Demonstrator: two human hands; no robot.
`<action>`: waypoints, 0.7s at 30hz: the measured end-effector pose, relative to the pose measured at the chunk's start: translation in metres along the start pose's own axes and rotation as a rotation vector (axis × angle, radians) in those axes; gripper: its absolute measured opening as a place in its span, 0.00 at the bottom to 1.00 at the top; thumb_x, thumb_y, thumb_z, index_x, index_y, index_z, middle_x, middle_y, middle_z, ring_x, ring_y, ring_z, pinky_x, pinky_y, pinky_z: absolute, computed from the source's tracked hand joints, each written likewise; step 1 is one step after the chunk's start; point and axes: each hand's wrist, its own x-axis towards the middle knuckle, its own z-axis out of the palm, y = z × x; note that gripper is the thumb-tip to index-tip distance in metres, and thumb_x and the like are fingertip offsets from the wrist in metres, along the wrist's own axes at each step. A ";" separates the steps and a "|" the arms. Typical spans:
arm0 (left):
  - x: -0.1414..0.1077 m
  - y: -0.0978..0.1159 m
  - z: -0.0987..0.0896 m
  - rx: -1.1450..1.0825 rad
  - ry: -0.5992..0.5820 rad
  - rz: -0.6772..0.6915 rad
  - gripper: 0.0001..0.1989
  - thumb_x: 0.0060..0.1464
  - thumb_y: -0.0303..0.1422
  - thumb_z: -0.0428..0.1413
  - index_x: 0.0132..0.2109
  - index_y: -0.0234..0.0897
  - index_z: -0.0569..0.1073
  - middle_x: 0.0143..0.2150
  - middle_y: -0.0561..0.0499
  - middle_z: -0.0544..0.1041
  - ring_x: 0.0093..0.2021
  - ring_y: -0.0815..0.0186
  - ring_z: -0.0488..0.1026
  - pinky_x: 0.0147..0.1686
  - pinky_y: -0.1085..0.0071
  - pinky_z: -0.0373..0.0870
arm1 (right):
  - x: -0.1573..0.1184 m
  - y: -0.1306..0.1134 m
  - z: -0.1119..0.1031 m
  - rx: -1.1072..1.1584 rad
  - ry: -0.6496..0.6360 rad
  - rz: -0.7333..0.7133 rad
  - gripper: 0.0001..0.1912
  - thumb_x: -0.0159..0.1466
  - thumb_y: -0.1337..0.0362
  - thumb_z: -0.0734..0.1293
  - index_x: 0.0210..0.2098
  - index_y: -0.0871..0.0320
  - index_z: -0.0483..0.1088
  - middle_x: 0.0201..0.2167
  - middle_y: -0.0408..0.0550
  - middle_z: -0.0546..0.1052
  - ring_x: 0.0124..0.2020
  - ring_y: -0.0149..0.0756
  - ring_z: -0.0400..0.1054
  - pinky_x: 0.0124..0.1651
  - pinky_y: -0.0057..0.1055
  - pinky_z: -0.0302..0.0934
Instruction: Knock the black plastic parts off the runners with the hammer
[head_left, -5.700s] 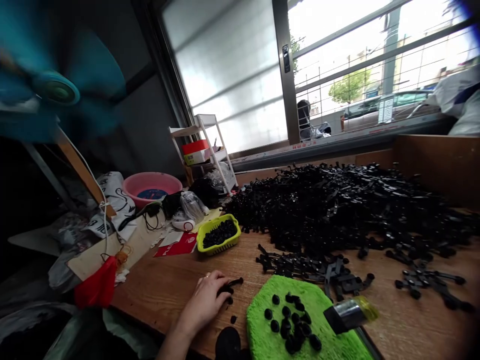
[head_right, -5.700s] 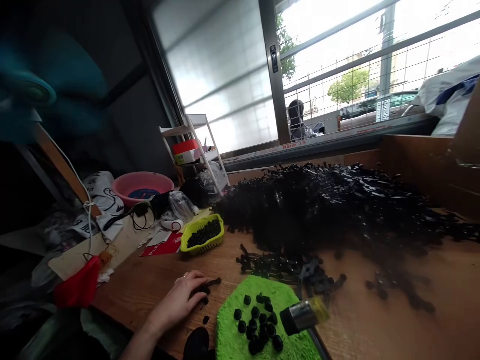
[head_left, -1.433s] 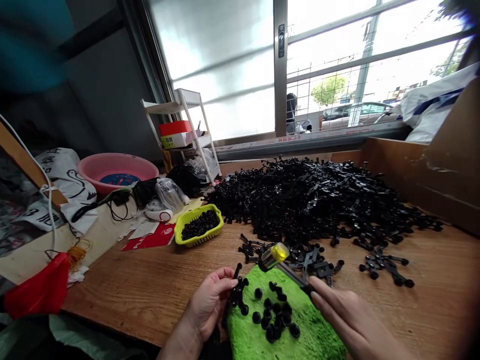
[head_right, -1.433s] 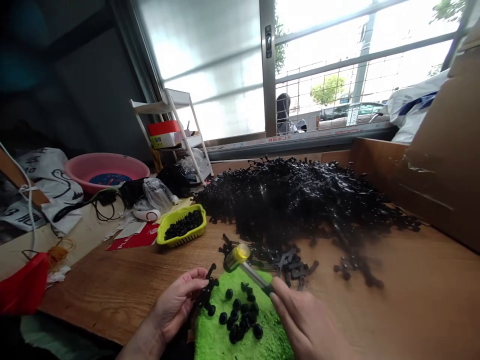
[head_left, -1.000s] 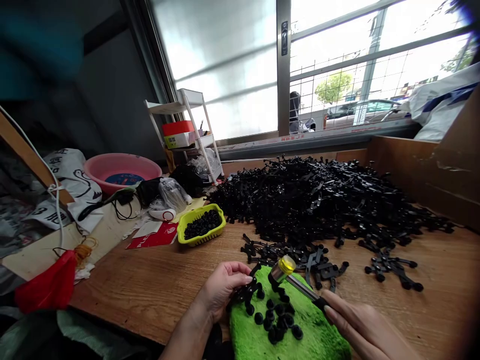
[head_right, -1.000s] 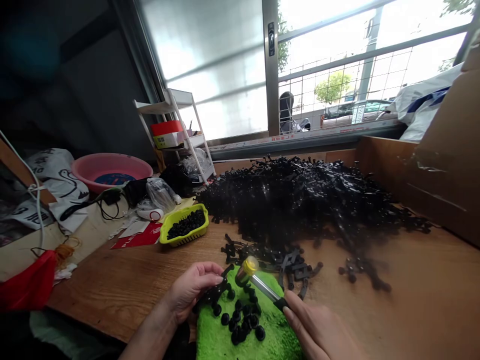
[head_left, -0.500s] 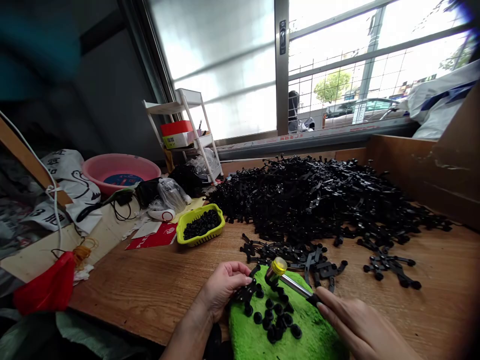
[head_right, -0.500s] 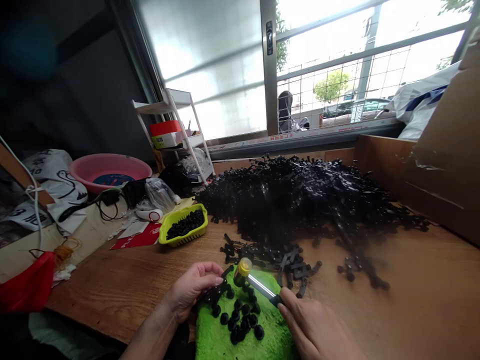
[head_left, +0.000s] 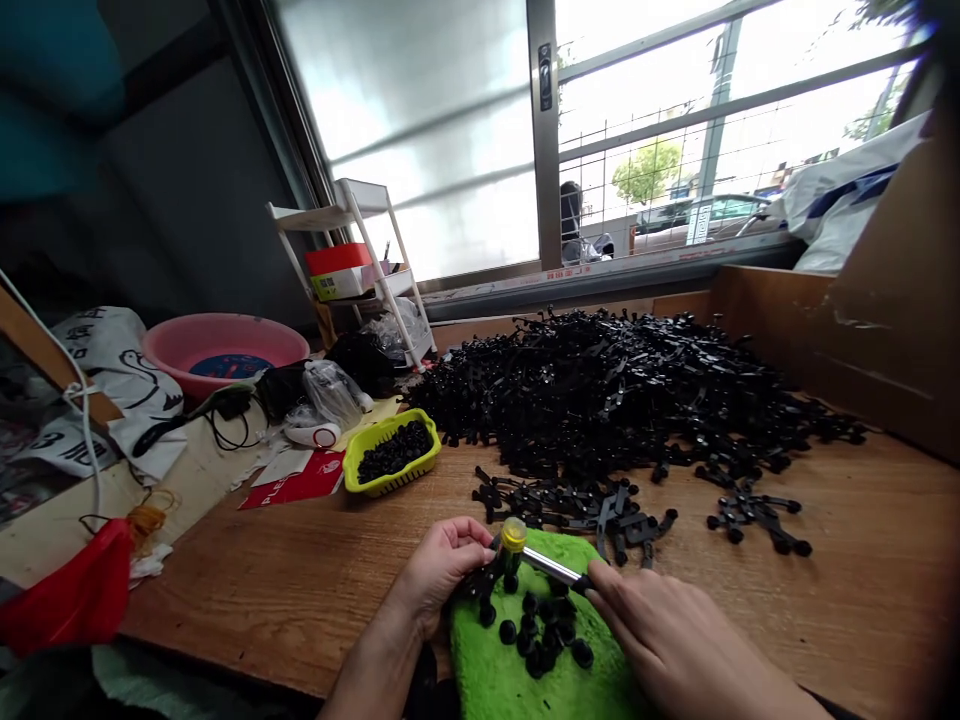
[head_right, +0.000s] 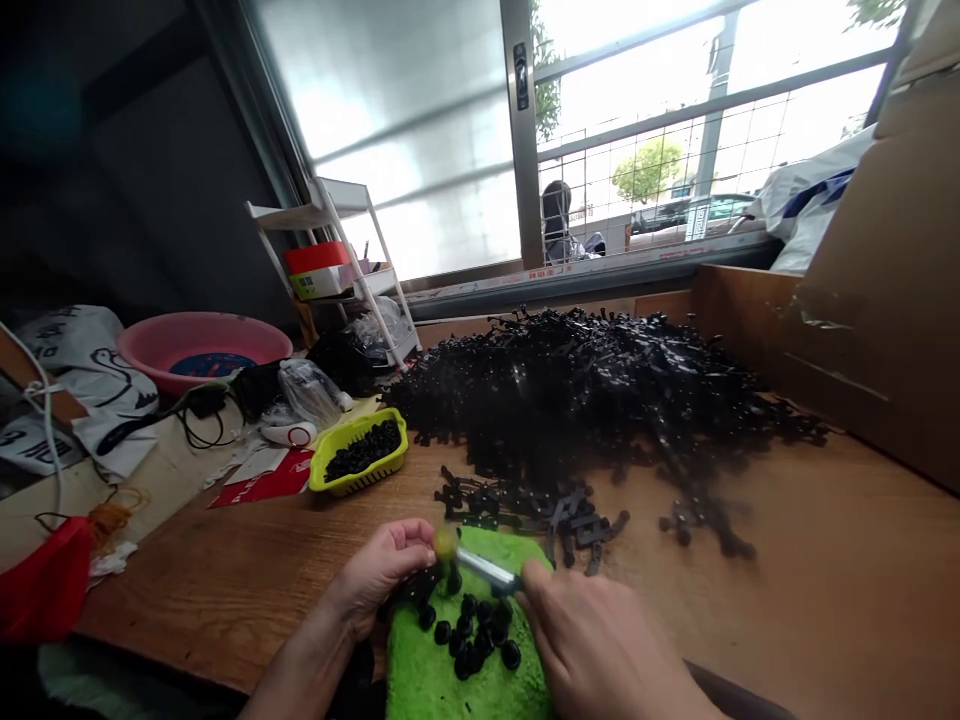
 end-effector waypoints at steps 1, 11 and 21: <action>0.000 -0.001 0.000 0.006 0.004 0.003 0.09 0.33 0.25 0.60 0.26 0.31 0.68 0.20 0.53 0.71 0.18 0.75 0.63 0.20 0.80 0.54 | 0.000 -0.001 0.001 -0.020 -0.025 -0.001 0.13 0.68 0.59 0.49 0.32 0.53 0.59 0.19 0.41 0.65 0.17 0.37 0.60 0.19 0.31 0.43; 0.003 -0.004 -0.001 0.013 -0.012 0.034 0.10 0.33 0.27 0.62 0.26 0.32 0.68 0.20 0.55 0.70 0.20 0.75 0.62 0.21 0.79 0.52 | 0.003 -0.007 0.004 0.004 -0.082 -0.014 0.13 0.69 0.60 0.45 0.33 0.53 0.55 0.23 0.41 0.66 0.22 0.37 0.61 0.23 0.31 0.45; 0.004 -0.003 0.000 0.028 -0.016 0.019 0.08 0.35 0.25 0.58 0.27 0.31 0.68 0.20 0.55 0.69 0.18 0.77 0.60 0.20 0.80 0.51 | 0.003 -0.007 0.008 -0.008 -0.057 0.040 0.14 0.68 0.60 0.47 0.32 0.55 0.58 0.20 0.41 0.64 0.19 0.37 0.59 0.22 0.31 0.41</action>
